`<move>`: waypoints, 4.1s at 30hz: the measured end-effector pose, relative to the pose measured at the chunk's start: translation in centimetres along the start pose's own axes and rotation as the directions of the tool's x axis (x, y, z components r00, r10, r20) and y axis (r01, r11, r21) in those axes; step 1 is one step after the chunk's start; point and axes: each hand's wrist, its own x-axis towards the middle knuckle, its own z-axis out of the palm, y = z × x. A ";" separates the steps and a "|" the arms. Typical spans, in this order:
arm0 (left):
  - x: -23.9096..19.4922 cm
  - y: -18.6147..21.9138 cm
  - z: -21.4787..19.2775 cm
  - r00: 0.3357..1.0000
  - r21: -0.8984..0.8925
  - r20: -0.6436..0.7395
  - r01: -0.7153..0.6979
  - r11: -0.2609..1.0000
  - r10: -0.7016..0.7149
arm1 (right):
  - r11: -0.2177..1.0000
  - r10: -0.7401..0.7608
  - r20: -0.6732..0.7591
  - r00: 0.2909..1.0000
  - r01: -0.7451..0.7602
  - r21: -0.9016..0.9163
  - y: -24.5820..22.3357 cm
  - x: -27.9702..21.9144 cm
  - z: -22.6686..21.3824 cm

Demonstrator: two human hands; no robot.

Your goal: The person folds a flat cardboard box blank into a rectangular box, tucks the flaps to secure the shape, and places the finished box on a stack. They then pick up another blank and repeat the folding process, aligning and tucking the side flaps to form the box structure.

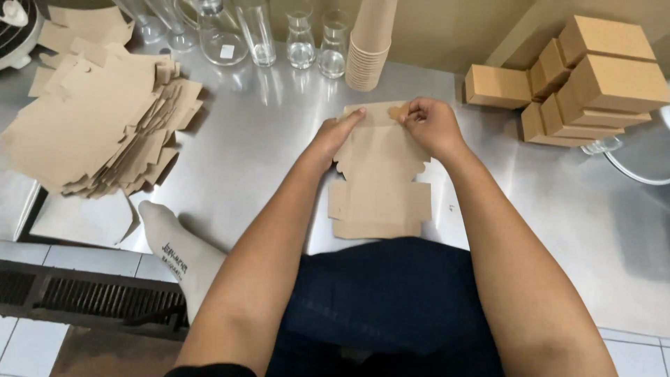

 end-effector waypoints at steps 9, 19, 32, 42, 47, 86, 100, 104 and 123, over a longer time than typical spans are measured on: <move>4.0 -2.3 2.9 0.996 -0.319 -0.036 -0.092 0.943 0.085 | 0.990 -0.114 -0.012 0.993 0.112 -0.088 -2.1 -1.2 -2.5; -0.7 0.5 -3.7 0.954 0.015 0.018 -0.299 0.954 0.299 | 0.948 0.065 0.085 0.994 -0.088 0.307 -5.3 -3.6 -1.6; 2.8 -4.3 -1.3 0.818 -0.004 -0.157 -0.561 0.828 0.554 | 0.973 0.005 -0.074 0.997 0.012 0.228 -0.6 -2.0 -3.2; -1.5 0.6 -0.8 0.867 0.064 -0.219 -0.446 0.893 0.448 | 0.924 0.006 0.081 0.997 -0.037 0.381 -4.1 -3.8 -4.7; 0.4 -1.6 0.6 0.872 0.037 -0.250 -0.426 0.904 0.421 | 0.970 0.020 0.031 0.999 -0.027 0.240 4.2 -0.6 -4.5; -1.6 -0.3 -0.6 0.871 -0.121 -0.060 -0.490 0.863 0.487 | 0.997 0.042 0.079 0.996 -0.047 0.059 -6.9 -6.3 -7.8; -1.1 -0.3 -0.7 0.904 -0.169 -0.084 -0.428 0.888 0.420 | 0.974 0.138 0.145 0.980 -0.161 0.161 -6.6 -5.8 -7.1; 0.3 -1.7 -0.6 0.880 -0.066 -0.157 -0.463 0.884 0.449 | 0.985 0.114 0.076 0.991 -0.122 0.121 -5.8 -5.6 -6.8; -0.6 -0.7 -0.9 0.850 -0.089 -0.133 -0.522 0.848 0.509 | 0.976 0.187 0.038 0.982 -0.190 0.109 -5.3 -5.3 -6.1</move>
